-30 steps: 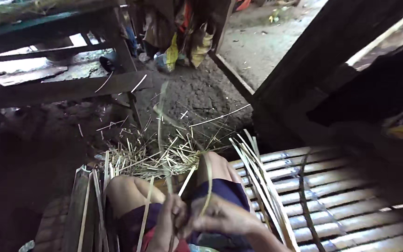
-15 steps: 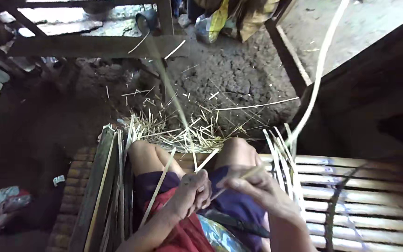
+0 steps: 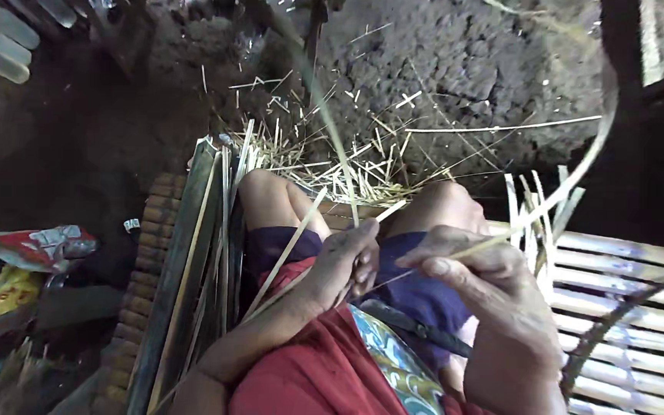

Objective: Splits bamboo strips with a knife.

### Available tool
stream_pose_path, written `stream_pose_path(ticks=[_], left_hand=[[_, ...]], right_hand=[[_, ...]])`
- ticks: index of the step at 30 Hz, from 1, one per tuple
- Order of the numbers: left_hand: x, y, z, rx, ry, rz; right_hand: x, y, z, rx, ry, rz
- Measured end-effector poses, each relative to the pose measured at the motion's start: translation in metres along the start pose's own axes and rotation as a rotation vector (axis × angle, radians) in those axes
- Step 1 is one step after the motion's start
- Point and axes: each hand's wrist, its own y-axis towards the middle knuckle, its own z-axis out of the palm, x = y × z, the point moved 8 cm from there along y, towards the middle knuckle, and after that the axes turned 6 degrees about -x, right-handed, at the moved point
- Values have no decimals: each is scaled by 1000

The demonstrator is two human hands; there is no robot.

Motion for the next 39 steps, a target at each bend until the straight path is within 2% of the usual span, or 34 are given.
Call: stream_pose_path(ticks=[4, 8, 10, 13, 15, 21, 24, 26, 31, 34, 39], left_hand=[[-18, 12, -15, -146, -154, 116], [-51, 22, -52, -266, -261, 295], [-48, 22, -54, -266, -216, 290], [-21, 9, -21, -55, 9, 147], [-23, 3, -7, 16, 24, 176], [-83, 28, -18, -185, -150, 462], [-111, 22, -62, -336, -211, 562], [-119, 4, -98, -449, -205, 588], [-105, -61, -200, -790, -128, 602], [-90, -103, -251, -984, -143, 576], [-68, -157, -291, -1058, 104, 365]], right_hand=[[-7, -3, 47, 210, 42, 5], [5, -27, 49, 482, 373, -19], [0, -25, 45, 408, 314, 16], [-13, 0, 19, 50, 58, 48], [-6, 18, 1, -72, 6, -13], [-6, 36, 33, 113, 47, -22], [-6, 17, 24, 197, 215, 15], [-12, -3, 11, 187, 270, 47], [-37, -62, -11, 198, 327, 169], [-41, -87, -17, 235, 361, 217], [-48, -101, -47, 133, 335, 273]])
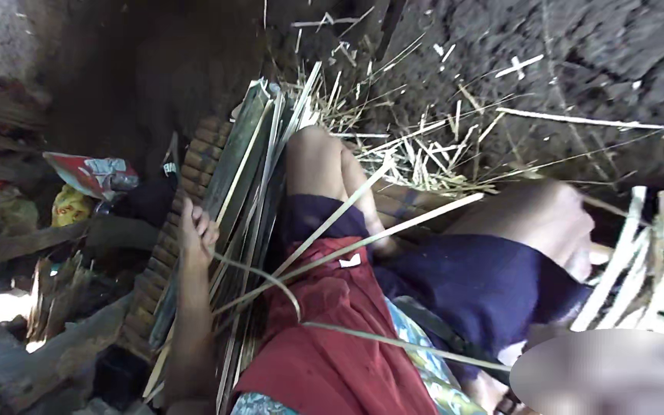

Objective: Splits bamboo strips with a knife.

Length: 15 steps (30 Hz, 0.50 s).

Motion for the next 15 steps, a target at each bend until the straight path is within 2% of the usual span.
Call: stream_pose_path(ticks=[5, 10, 15], left_hand=[[1, -4, -27, -3, 25, -97], [-1, -12, -21, 35, 57, -149], [-3, -20, -28, 147, 114, -155]], right_hand=[[6, 9, -17, -86, -87, 126], [-15, 27, -45, -113, -84, 222], [-5, 56, -109, -552, -84, 347]])
